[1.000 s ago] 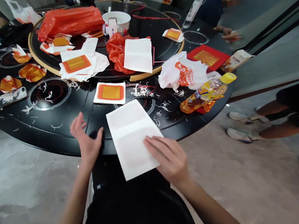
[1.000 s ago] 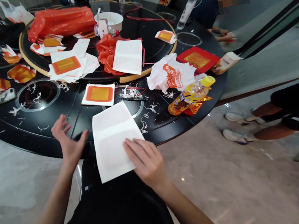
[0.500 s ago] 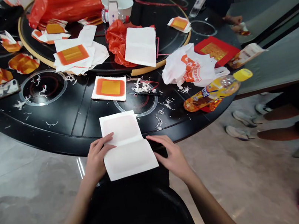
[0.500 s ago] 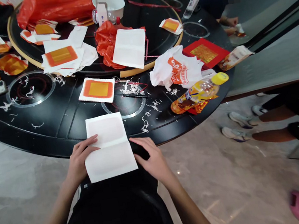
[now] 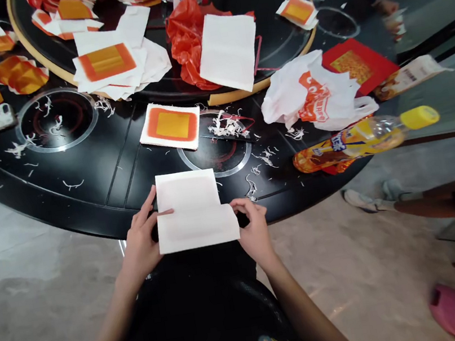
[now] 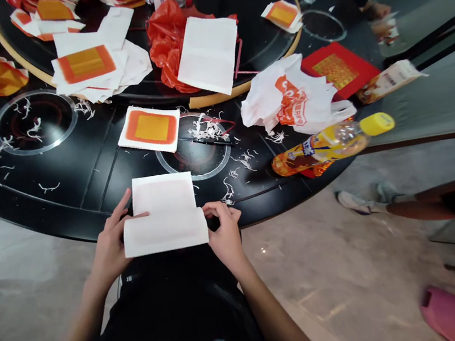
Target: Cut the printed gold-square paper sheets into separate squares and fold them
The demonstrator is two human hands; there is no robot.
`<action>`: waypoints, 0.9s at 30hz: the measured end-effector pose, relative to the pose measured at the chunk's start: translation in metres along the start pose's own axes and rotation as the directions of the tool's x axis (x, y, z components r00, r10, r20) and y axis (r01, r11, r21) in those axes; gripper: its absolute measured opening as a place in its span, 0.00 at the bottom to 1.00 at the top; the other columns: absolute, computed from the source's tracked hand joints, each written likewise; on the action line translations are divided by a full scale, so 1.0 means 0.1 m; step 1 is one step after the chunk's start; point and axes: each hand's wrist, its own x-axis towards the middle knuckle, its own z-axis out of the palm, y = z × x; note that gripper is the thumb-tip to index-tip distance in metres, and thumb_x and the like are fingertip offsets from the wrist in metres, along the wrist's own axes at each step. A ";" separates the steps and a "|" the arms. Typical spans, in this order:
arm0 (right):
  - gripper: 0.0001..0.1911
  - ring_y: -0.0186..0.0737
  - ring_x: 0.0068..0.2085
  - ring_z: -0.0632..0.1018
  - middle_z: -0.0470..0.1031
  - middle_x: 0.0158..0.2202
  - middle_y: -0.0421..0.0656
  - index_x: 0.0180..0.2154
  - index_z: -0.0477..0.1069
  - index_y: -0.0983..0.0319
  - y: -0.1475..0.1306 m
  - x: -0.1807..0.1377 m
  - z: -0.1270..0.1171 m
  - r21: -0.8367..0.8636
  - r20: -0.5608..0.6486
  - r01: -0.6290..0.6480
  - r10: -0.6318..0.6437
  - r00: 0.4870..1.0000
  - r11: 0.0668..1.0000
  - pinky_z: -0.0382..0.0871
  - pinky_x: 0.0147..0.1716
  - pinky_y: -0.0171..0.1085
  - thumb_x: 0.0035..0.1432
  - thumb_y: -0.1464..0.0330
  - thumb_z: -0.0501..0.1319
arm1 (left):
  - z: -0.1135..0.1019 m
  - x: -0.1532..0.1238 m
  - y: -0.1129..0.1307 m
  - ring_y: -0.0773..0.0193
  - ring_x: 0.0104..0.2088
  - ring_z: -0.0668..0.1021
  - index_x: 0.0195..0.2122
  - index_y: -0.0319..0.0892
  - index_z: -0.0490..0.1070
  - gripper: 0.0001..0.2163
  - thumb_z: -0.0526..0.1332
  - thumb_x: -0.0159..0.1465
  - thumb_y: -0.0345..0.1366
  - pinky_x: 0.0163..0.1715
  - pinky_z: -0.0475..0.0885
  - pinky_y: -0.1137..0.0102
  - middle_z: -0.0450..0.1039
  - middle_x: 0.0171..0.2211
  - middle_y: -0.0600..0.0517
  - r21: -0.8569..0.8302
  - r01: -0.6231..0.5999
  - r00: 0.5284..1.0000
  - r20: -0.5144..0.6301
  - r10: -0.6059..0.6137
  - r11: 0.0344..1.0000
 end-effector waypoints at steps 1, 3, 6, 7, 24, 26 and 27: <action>0.07 0.47 0.42 0.78 0.82 0.35 0.40 0.42 0.76 0.55 0.00 -0.01 0.00 -0.028 -0.012 0.007 -0.007 1.000 1.000 0.63 0.47 0.45 0.60 0.66 0.66 | 0.00 0.00 0.00 0.42 0.59 0.81 0.50 0.49 0.81 0.11 0.64 0.69 0.37 0.49 0.81 0.52 0.56 0.78 0.49 -0.002 0.008 1.000 -0.005 -0.008 1.000; 0.03 0.46 0.41 0.77 0.81 0.34 0.39 0.38 0.77 0.55 -0.02 -0.01 0.00 -0.080 -0.019 0.025 -0.027 0.999 0.996 0.62 0.47 0.45 0.63 0.64 0.67 | 0.02 0.01 0.01 0.43 0.58 0.82 0.47 0.48 0.82 0.08 0.63 0.71 0.39 0.48 0.82 0.54 0.56 0.78 0.48 -0.006 0.039 0.999 -0.023 -0.039 0.999; 0.06 0.42 0.39 0.78 0.82 0.34 0.37 0.37 0.79 0.54 -0.09 0.01 0.00 -0.118 0.029 0.074 -0.071 0.997 0.990 0.58 0.51 0.47 0.69 0.62 0.66 | 0.04 0.04 0.07 0.44 0.55 0.84 0.37 0.44 0.78 0.12 0.64 0.72 0.46 0.46 0.83 0.54 0.54 0.78 0.45 -0.032 0.100 0.993 -0.055 -0.102 0.994; 0.05 0.41 0.38 0.78 0.82 0.34 0.36 0.40 0.80 0.53 -0.11 0.02 0.00 -0.116 0.045 0.093 -0.088 0.995 0.989 0.57 0.52 0.48 0.70 0.63 0.65 | 0.05 0.04 0.09 0.44 0.54 0.85 0.33 0.43 0.76 0.14 0.64 0.73 0.47 0.47 0.83 0.53 0.53 0.79 0.44 -0.047 0.118 0.990 -0.066 -0.121 0.992; 0.19 0.39 0.42 0.78 0.83 0.39 0.37 0.60 0.80 0.44 -0.15 0.01 -0.03 -0.212 0.085 0.251 -0.238 0.967 0.944 0.56 0.49 0.48 0.74 0.68 0.62 | 0.18 0.02 0.21 0.34 0.69 0.71 0.29 0.42 0.68 0.15 0.68 0.71 0.40 0.63 0.64 0.35 0.35 0.82 0.55 0.148 0.144 0.966 -0.237 -0.106 0.978; 0.19 0.39 0.42 0.78 0.83 0.39 0.37 0.60 0.79 0.44 -0.14 0.01 -0.03 -0.212 0.082 0.259 -0.246 0.966 0.942 0.56 0.49 0.48 0.74 0.69 0.62 | 0.17 0.03 0.22 0.34 0.69 0.71 0.28 0.42 0.68 0.16 0.68 0.71 0.40 0.64 0.63 0.34 0.36 0.82 0.56 0.150 0.158 0.965 -0.233 -0.120 0.976; 0.20 0.39 0.42 0.78 0.83 0.39 0.37 0.61 0.79 0.44 -0.14 0.00 -0.03 -0.211 0.081 0.263 -0.252 0.964 0.941 0.56 0.49 0.48 0.74 0.69 0.62 | 0.17 0.03 0.23 0.33 0.69 0.70 0.28 0.42 0.68 0.16 0.68 0.71 0.40 0.64 0.62 0.33 0.35 0.82 0.57 0.156 0.167 0.965 -0.227 -0.129 0.974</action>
